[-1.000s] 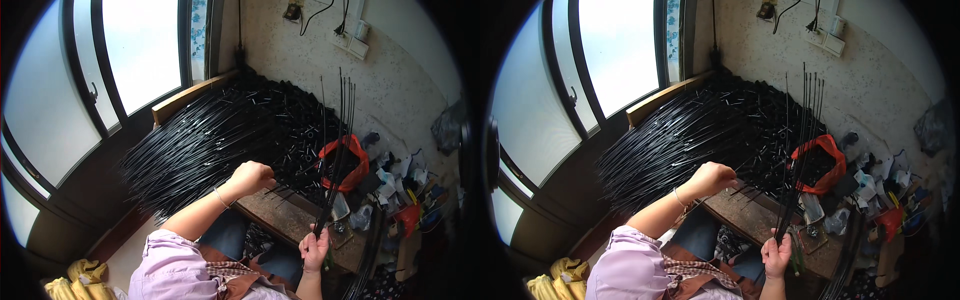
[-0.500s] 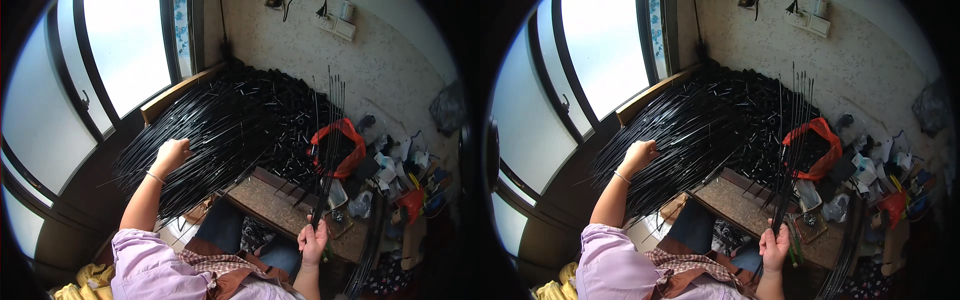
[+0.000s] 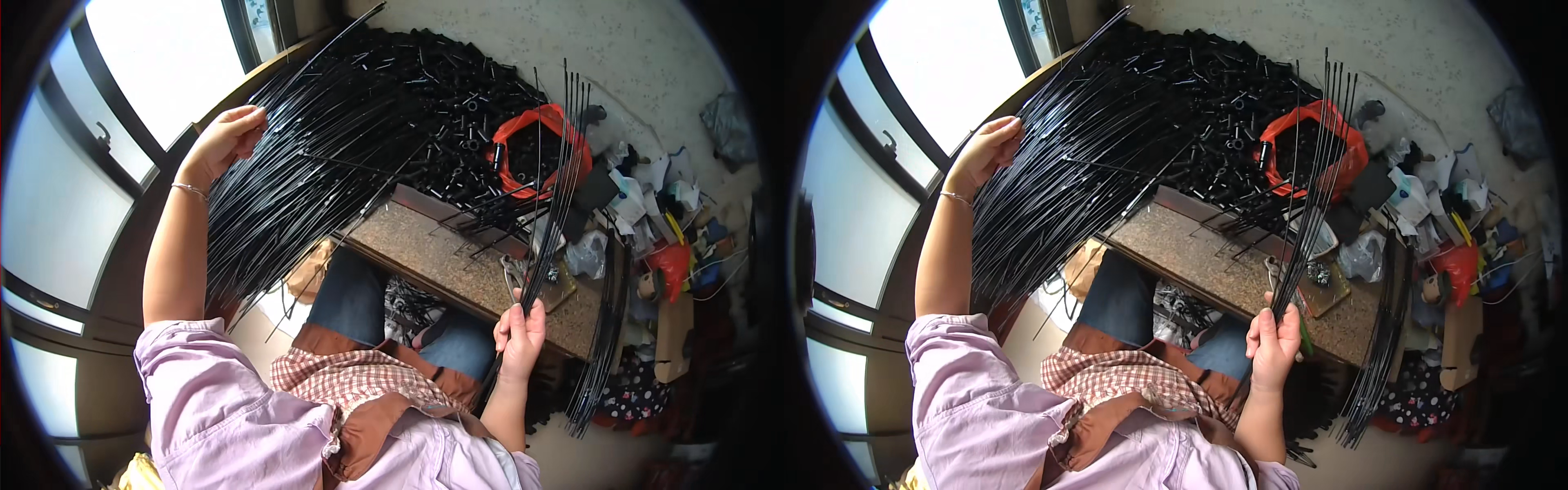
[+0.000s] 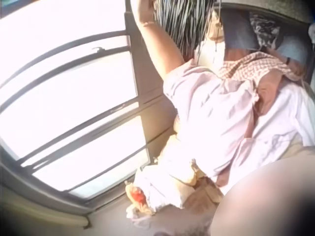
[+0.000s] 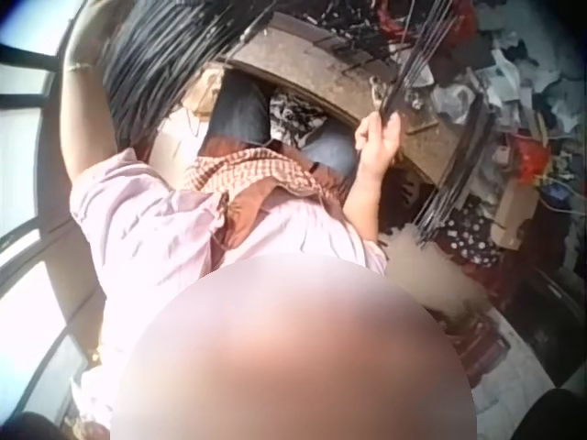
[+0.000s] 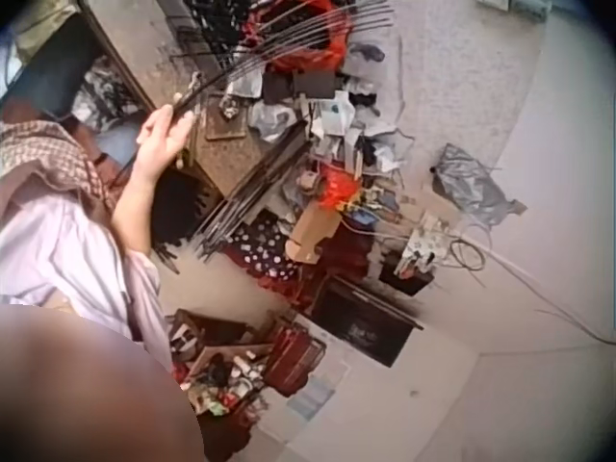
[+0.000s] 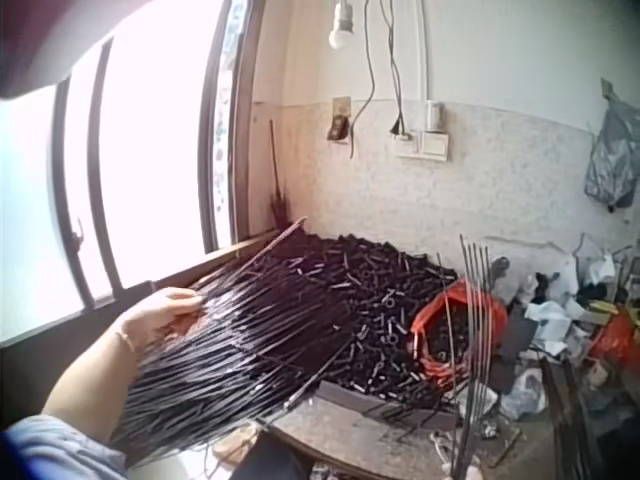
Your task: The person is assembling umbrella ribs by attaching metal and plastic components using a pair of pliers.
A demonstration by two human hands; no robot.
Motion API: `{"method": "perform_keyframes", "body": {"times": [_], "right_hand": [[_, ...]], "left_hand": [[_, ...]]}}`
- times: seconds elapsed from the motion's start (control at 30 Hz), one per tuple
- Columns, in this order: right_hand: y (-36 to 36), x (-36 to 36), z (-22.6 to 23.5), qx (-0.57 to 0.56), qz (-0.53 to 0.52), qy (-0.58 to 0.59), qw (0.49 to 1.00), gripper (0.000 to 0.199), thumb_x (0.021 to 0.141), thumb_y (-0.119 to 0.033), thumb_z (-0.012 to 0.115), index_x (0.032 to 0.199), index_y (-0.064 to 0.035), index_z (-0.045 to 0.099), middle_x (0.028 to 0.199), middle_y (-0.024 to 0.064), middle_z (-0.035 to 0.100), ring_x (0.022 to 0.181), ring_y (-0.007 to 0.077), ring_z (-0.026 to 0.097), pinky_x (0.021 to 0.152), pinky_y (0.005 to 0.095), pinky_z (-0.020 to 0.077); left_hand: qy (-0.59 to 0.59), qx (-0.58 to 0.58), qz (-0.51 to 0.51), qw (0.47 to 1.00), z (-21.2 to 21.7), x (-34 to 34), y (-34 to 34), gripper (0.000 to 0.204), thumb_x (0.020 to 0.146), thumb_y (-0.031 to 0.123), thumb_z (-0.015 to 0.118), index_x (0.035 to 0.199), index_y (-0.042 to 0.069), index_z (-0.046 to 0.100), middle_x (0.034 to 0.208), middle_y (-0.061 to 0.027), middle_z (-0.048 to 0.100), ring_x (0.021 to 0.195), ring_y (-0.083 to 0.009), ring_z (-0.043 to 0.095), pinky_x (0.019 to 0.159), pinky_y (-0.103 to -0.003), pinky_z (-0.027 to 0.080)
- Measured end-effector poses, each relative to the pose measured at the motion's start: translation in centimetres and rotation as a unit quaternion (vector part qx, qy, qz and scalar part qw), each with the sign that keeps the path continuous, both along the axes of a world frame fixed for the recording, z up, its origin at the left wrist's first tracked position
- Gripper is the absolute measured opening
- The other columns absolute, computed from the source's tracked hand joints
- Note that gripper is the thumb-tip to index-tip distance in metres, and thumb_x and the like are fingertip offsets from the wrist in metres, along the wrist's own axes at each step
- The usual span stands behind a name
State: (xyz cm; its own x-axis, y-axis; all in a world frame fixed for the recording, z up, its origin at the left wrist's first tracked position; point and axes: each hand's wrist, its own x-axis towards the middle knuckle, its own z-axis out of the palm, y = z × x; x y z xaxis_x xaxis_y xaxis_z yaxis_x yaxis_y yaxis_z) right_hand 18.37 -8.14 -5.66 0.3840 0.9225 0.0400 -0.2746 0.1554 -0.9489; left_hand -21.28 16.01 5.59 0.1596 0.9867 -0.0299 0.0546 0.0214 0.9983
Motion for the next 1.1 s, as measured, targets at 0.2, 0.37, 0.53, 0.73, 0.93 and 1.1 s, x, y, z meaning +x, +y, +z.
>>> {"method": "perform_keyframes", "body": {"times": [0.2,0.37,0.53,0.73,0.93,1.1], "right_hand": [[0.1,-0.6,0.8,0.010,0.016,-0.060,0.998,0.022,0.091,-0.017,0.050,0.110,-0.0047,0.050,0.060,0.0014,0.047,0.039,0.0048,0.035,0.035,0.0166,0.0280],[1.6,-1.7,1.0,0.016,0.049,-0.049,0.997,0.025,0.090,-0.018,0.052,0.109,-0.0040,0.045,0.071,0.0059,0.057,0.058,0.0126,0.054,0.055,0.0219,0.0435],[3.6,-3.9,1.0,0.053,0.062,-0.038,0.996,0.023,0.091,-0.018,0.049,0.110,-0.0058,0.043,0.117,0.0169,0.052,0.100,0.0250,0.057,0.087,0.0367,0.0446],[3.9,-4.7,1.3,-0.003,0.152,0.032,0.988,0.026,0.093,-0.017,0.046,0.116,-0.0096,0.037,0.075,0.0115,0.057,0.039,0.0093,0.044,0.038,0.0205,0.0373],[2.7,-3.1,-0.4,-0.005,0.137,0.015,0.990,0.021,0.091,-0.018,0.050,0.107,-0.0053,0.045,0.057,0.0027,0.046,0.037,0.0055,0.034,0.035,0.0189,0.0289],[2.7,-1.8,0.1,0.009,0.099,0.019,0.995,0.019,0.091,-0.021,0.050,0.103,-0.0052,0.048,0.056,0.0018,0.045,0.035,0.0049,0.033,0.034,0.0185,0.0281]], "left_hand": [[-0.126,0.139,-0.117,0.975,3.7,5.3,-0.5,0.024,0.091,0.028,0.052,0.081,0.006,0.056,0.057,0.0059,0.040,0.047,-0.0023,0.031,0.042,-0.016,0.027],[-0.190,0.214,-0.125,0.950,7.9,14.5,-2.7,0.025,0.090,0.028,0.053,0.081,0.005,0.056,0.059,0.0036,0.043,0.049,-0.0034,0.032,0.044,-0.017,0.028],[-0.498,-0.025,-0.127,0.857,3.9,22.0,-4.4,0.033,0.093,0.035,0.044,0.072,0.010,0.047,0.062,-0.0005,0.048,0.049,-0.0074,0.038,0.045,-0.020,0.032],[-0.405,-0.224,-0.169,0.870,-6.9,26.4,-9.3,0.033,0.089,0.044,0.048,0.079,0.013,0.055,0.077,-0.0012,0.059,0.070,-0.0115,0.054,0.062,-0.023,0.041],[0.111,0.184,-0.353,0.911,-3.7,21.9,-7.7,0.033,0.085,0.028,0.059,0.101,-0.002,0.059,0.089,-0.0112,0.064,0.070,-0.0142,0.061,0.067,-0.027,0.049],[0.598,0.337,-0.176,0.705,-8.9,12.7,-4.1,0.033,0.066,0.015,0.065,0.100,0.013,0.064,0.124,-0.0133,0.043,0.116,-0.0287,0.039,0.086,-0.037,0.039]]}}
